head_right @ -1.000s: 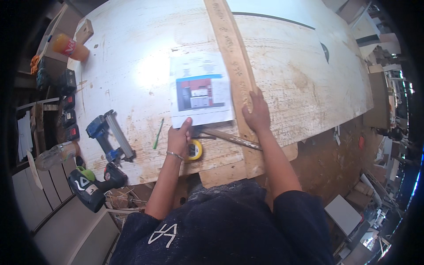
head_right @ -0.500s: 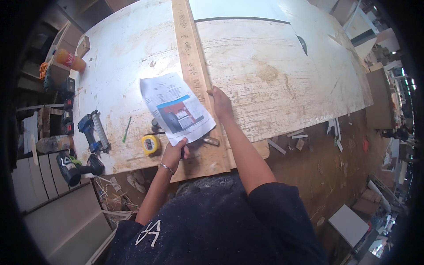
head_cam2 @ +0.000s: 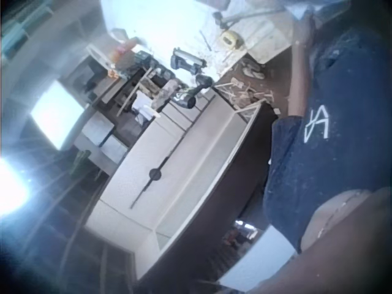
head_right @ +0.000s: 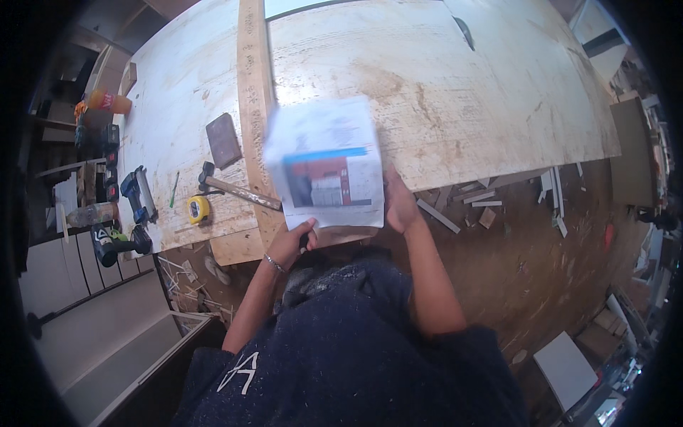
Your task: The person positions large white boards on a workbench and cuts them using a table saw. They handle the boards by hand, moving them into position and removing the cut pieces. The person also briefly handles a printed document on the workbench.
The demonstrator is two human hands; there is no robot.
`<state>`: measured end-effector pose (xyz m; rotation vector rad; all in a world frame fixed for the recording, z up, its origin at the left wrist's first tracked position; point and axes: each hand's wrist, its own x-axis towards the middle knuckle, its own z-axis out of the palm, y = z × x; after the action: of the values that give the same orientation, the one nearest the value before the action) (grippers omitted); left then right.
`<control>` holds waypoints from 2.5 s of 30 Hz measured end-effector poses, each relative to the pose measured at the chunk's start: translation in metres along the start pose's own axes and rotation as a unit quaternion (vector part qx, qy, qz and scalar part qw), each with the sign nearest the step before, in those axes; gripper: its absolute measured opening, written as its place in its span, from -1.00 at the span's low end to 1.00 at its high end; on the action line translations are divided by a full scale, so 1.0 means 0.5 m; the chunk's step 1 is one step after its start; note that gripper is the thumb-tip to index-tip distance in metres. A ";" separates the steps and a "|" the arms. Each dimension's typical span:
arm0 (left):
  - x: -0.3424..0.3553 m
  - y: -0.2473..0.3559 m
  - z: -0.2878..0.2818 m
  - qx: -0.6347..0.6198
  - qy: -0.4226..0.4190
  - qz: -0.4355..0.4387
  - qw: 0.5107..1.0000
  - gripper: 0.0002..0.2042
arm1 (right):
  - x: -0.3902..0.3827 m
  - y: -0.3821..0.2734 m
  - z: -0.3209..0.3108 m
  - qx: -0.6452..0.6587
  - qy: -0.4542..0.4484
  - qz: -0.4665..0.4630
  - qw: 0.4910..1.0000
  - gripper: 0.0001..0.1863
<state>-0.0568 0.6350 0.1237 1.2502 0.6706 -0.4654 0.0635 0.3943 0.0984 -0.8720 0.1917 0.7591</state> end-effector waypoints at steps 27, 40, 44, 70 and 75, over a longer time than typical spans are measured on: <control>-0.312 0.197 -0.027 0.204 -0.520 0.167 0.812 -0.67 | 0.088 -0.089 -0.181 -0.432 0.363 -0.134 0.814 -0.78; -0.358 0.199 -0.037 0.050 -0.290 0.257 0.921 -0.90 | 0.096 -0.049 -0.231 -0.512 0.370 -0.211 0.746 -0.81; -0.369 0.217 -0.015 0.055 -0.297 0.263 0.916 -0.92 | 0.100 -0.049 -0.248 -0.506 0.359 -0.225 0.751 -0.83; -0.352 0.253 -0.014 0.162 -0.415 0.172 0.879 -0.92 | 0.086 -0.061 -0.218 -0.524 0.354 -0.217 0.744 -0.83; -0.363 0.248 -0.013 0.225 -0.333 0.164 0.901 -0.85 | 0.081 -0.061 -0.211 -0.520 0.356 -0.218 0.745 -0.83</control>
<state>-0.1080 0.6674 0.3350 1.4802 -0.2489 -0.7404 0.1287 0.3238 0.0313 -2.1911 0.2173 -0.0339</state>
